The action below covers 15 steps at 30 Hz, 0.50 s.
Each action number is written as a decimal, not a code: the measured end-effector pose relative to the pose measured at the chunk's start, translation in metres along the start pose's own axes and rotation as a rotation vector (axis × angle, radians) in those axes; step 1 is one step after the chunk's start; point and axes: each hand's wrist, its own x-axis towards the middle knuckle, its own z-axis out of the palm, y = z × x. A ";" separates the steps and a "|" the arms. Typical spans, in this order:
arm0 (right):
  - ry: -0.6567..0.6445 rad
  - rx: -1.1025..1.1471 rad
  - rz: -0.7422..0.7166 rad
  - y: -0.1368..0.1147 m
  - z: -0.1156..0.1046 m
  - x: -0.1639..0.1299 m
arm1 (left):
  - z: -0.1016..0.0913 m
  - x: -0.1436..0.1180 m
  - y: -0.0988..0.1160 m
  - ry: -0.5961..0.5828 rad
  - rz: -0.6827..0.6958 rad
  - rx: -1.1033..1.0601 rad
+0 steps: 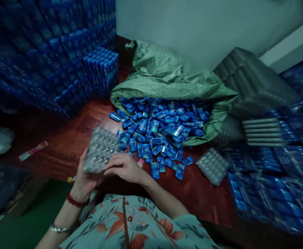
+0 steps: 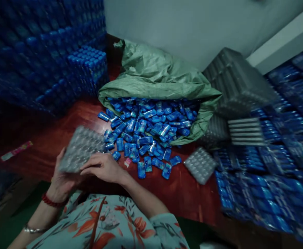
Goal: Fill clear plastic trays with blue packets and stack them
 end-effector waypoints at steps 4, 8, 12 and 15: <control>-0.033 0.087 -0.002 0.007 0.007 0.018 | -0.011 0.002 0.008 0.016 0.098 -0.001; -0.083 0.183 0.011 0.014 0.015 0.027 | -0.017 -0.004 0.011 0.023 0.132 0.001; -0.109 0.153 0.037 0.019 0.018 0.032 | -0.016 -0.007 0.014 0.001 0.067 -0.028; -0.113 0.033 0.000 0.013 0.027 0.033 | -0.020 -0.010 0.019 0.072 0.130 -0.035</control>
